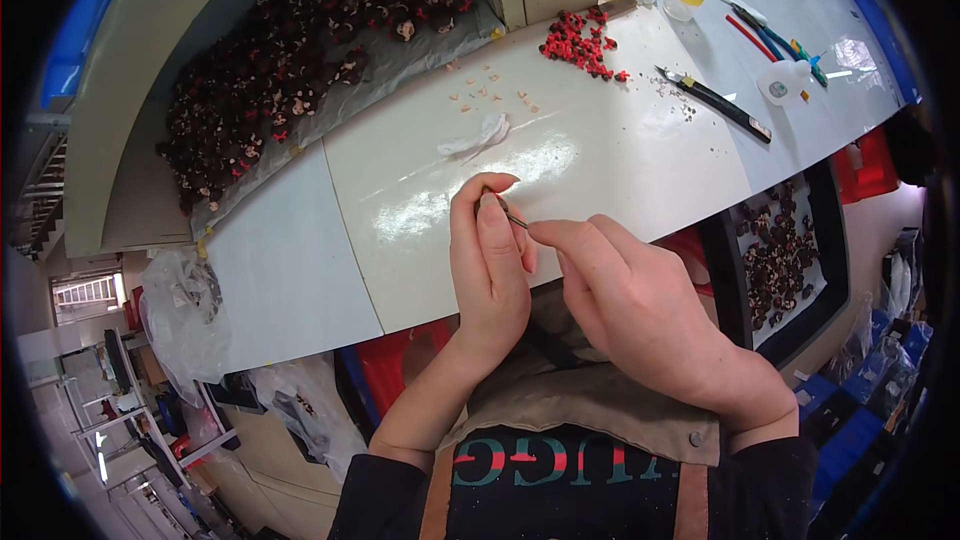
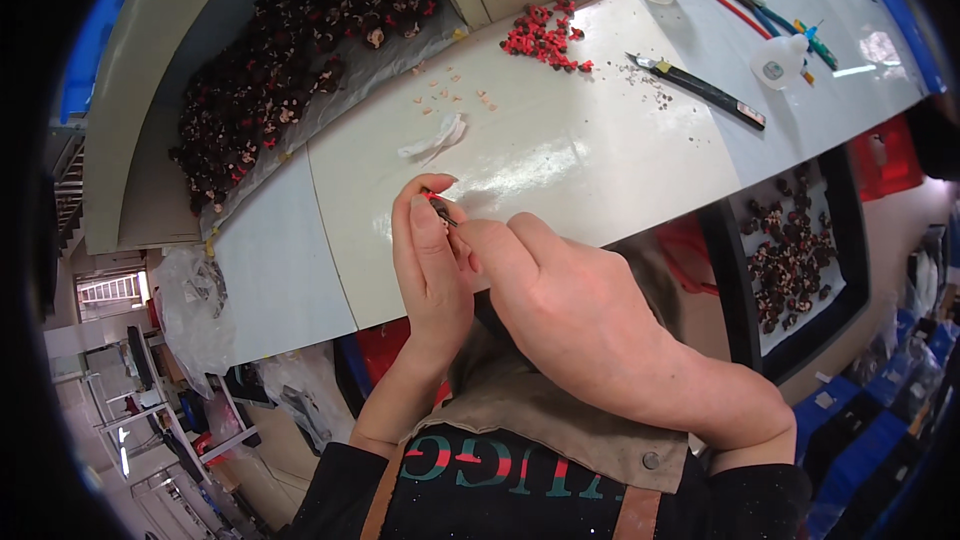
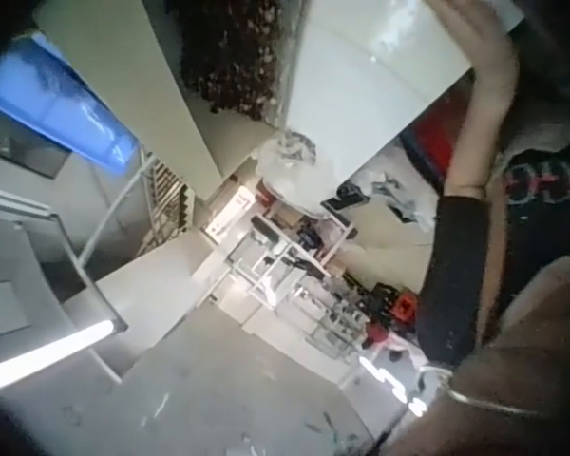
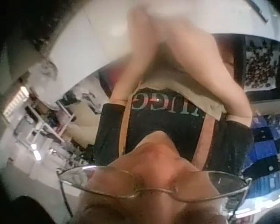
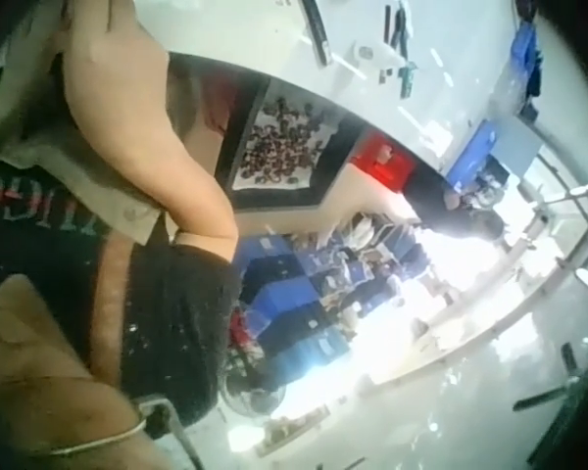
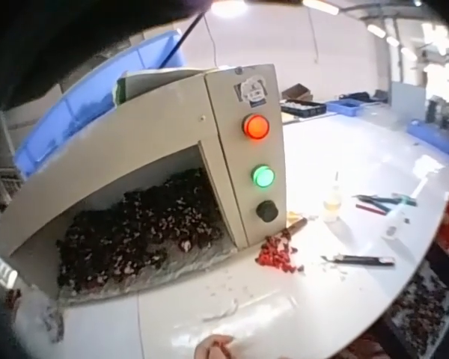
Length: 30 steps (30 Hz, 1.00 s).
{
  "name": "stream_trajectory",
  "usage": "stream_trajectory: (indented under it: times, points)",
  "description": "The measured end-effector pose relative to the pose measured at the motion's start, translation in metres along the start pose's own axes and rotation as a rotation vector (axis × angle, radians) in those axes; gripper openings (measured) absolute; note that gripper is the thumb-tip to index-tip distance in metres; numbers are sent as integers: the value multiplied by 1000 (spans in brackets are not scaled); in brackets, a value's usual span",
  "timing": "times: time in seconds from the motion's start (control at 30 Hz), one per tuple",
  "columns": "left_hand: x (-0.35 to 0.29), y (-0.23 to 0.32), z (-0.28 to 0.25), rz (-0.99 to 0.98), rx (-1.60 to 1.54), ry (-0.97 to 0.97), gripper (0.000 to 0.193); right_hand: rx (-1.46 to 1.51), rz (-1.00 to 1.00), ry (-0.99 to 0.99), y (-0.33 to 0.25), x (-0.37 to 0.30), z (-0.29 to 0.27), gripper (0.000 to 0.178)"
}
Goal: Assembling and gluing small toy character figures at a factory workbench.
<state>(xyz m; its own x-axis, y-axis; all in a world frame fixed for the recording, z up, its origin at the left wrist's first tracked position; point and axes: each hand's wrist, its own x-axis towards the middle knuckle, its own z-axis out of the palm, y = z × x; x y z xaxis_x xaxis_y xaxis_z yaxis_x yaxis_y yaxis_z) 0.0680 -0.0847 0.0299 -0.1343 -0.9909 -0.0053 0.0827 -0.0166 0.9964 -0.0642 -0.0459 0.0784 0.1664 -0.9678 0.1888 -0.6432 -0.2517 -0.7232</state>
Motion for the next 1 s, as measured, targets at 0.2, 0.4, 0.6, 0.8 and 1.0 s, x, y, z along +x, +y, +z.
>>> stream_trajectory:
  times: [0.2,0.4,0.6,0.8,1.0]
  points:
    - [-1,-9,-7,39,48,-99,25,122,36,-149,12,23,-20,17]
    - [-3,-6,-9,-59,-42,-146,21,99,96,-576,14,72,-55,18]
    - [4,4,-19,-166,45,-317,24,-31,117,-695,5,96,-68,14]
    - [6,5,-26,-165,115,-511,28,-29,99,-1069,15,134,-66,16]
    - [8,3,-33,-122,51,-589,28,-101,409,-1337,-9,166,-55,20]
